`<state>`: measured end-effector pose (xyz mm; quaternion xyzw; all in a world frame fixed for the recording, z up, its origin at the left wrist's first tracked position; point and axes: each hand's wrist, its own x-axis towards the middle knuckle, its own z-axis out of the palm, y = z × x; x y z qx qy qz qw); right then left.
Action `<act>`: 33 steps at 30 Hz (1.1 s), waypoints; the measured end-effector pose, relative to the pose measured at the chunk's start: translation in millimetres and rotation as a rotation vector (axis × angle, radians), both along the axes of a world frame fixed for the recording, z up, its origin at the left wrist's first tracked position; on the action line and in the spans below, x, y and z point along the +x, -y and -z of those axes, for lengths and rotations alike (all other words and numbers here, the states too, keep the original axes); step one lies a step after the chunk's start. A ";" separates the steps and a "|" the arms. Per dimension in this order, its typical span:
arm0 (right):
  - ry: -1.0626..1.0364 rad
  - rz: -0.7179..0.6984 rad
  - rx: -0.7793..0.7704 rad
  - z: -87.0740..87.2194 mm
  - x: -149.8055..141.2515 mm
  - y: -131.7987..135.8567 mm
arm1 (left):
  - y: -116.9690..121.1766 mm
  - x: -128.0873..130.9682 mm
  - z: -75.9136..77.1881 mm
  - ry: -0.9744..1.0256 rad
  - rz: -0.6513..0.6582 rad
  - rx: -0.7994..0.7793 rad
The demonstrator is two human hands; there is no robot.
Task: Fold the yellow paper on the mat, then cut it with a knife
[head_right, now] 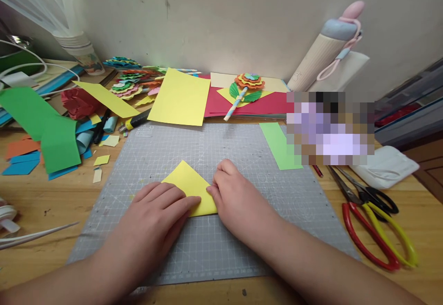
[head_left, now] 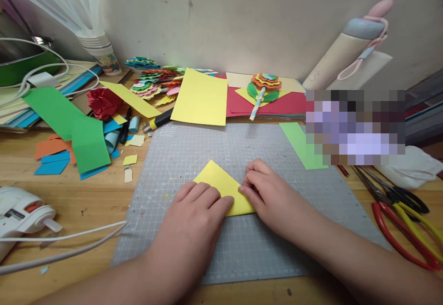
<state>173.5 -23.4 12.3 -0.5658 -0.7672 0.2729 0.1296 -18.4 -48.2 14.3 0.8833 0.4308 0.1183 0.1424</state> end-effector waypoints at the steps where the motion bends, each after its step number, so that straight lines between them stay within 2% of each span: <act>1: 0.003 0.001 -0.002 -0.1 -0.2 -0.1 | 0.1 -0.5 0.0 -0.003 -0.001 -0.006; 18: 0.012 -0.015 -0.014 -0.6 0.4 -2.1 | 0.4 -2.6 1.1 -0.035 0.010 -0.046; 26: 0.021 -0.024 0.016 0.0 2.0 -1.7 | 0.8 -1.4 1.8 -0.187 0.071 0.045; 28: 0.024 -0.024 0.072 -2.3 3.5 1.3 | 0.9 -0.5 1.1 -0.212 0.086 0.060; 30: 0.062 -0.044 0.203 -7.4 5.1 8.4 | 0.7 -0.2 0.7 -0.211 0.090 0.056; 33: 0.132 -0.169 0.403 -17.2 4.9 26.5 | -0.5 -1.3 0.5 -0.157 0.077 0.017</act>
